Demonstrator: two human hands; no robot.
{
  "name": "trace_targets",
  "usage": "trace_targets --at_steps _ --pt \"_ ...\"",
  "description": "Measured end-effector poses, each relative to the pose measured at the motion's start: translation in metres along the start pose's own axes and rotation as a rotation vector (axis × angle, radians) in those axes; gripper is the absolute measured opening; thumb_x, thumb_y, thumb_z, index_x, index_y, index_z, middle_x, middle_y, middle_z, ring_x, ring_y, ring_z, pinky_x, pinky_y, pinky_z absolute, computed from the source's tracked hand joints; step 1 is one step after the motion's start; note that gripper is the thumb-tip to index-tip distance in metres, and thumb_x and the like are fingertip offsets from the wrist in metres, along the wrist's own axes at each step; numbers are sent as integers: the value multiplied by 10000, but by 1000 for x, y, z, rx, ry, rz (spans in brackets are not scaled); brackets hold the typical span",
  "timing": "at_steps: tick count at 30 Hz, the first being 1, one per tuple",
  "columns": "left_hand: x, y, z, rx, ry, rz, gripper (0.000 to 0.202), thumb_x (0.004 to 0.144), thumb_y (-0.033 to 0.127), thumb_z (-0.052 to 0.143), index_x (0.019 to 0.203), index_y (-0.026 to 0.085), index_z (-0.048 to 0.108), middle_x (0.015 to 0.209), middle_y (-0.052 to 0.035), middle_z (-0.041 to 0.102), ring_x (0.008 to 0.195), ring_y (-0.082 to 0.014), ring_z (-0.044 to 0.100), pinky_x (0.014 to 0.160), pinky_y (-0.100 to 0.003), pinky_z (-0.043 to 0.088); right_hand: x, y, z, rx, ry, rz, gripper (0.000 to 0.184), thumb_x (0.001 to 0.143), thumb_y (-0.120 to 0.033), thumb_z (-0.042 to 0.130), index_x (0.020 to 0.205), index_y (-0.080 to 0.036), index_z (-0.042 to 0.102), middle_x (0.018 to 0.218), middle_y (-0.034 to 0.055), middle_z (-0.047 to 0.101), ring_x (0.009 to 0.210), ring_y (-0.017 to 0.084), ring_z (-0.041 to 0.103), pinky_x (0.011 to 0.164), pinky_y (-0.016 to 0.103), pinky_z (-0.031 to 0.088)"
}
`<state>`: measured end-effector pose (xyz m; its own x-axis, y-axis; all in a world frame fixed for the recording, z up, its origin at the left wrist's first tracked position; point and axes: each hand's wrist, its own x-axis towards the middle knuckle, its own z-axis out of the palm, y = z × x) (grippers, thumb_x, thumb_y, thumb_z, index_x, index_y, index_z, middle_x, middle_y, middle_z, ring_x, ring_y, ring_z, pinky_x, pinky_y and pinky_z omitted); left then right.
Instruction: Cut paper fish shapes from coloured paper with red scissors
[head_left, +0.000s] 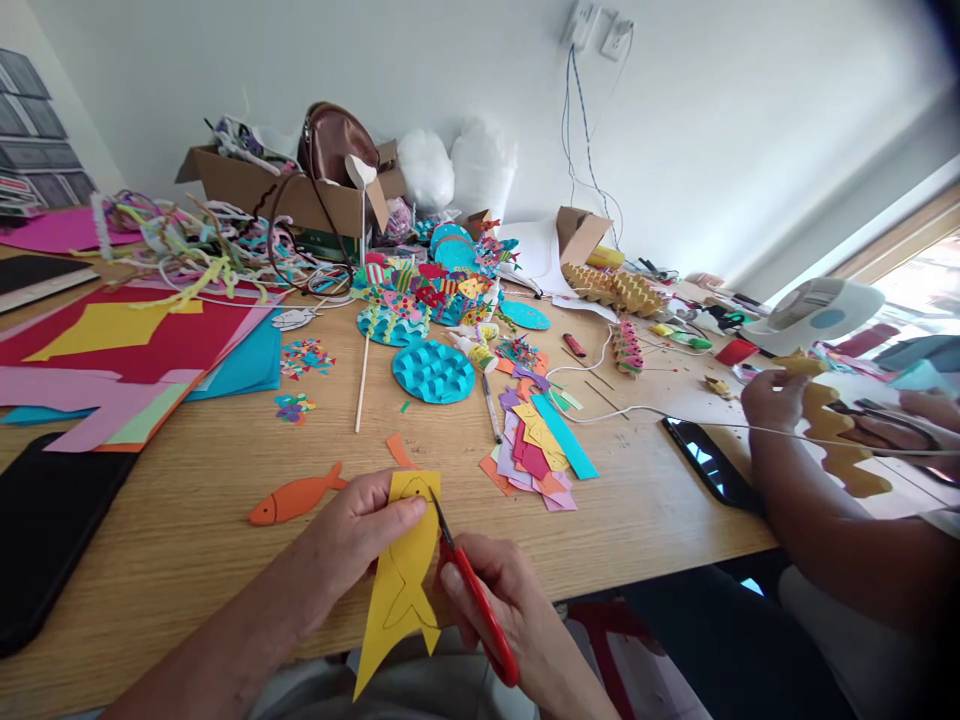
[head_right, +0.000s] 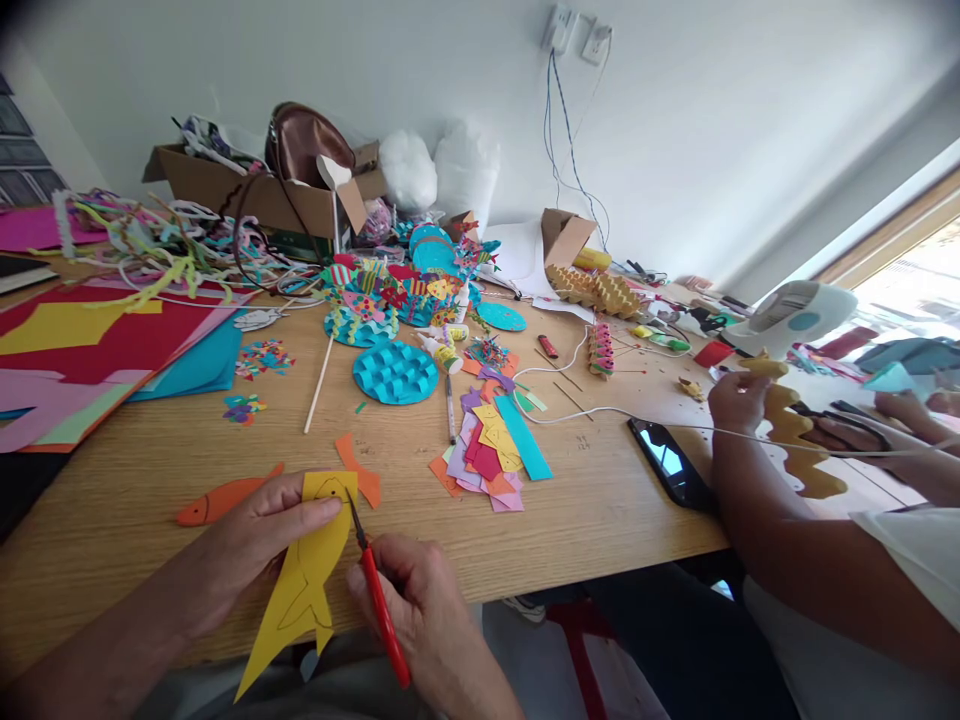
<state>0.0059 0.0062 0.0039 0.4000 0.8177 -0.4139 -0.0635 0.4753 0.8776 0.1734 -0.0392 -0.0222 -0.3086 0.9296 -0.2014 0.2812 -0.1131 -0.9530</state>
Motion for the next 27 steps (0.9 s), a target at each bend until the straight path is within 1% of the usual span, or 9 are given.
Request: trace_targets --at_steps 3,9,13,18,23,27 --pt "-1 1 0 4 -4 -9 240 675 407 648 696 176 585 577 33 559 527 -116 495 501 -213 388 0 -2 0 -5 -2 9 468 873 -533 452 575 -174 405 480 -58 365 447 63 295 409 203 215" --pt "-1 2 0 21 0 -24 241 689 411 630 702 181 561 604 29 569 549 -120 495 509 -217 382 1 -1 0 8 -6 -2 456 872 -521 462 584 -170 424 477 -59 369 439 60 295 406 200 212" --pt "0 0 0 59 14 17 251 698 423 620 674 182 552 583 35 545 545 -124 478 515 -225 372 1 -1 0 13 2 16 447 867 -511 476 581 -172 424 473 -58 378 436 59 304 405 196 219" --pt "0 -1 0 73 46 98 245 705 416 618 672 176 575 589 28 548 575 -145 504 543 -242 382 0 -3 1 -7 8 23 452 868 -493 479 557 -175 395 476 -55 376 439 59 308 407 195 216" --pt "0 0 1 68 -4 73 229 698 392 613 658 174 556 568 41 523 538 -119 459 517 -226 353 0 0 0 -6 -13 7 444 881 -513 448 597 -172 423 481 -43 432 441 64 346 412 190 243" --pt "1 -2 0 26 -50 63 215 716 378 600 673 172 559 587 36 542 547 -110 458 521 -218 349 0 0 -1 -30 -21 14 464 869 -557 433 608 -174 423 490 -43 410 453 70 343 415 196 236"
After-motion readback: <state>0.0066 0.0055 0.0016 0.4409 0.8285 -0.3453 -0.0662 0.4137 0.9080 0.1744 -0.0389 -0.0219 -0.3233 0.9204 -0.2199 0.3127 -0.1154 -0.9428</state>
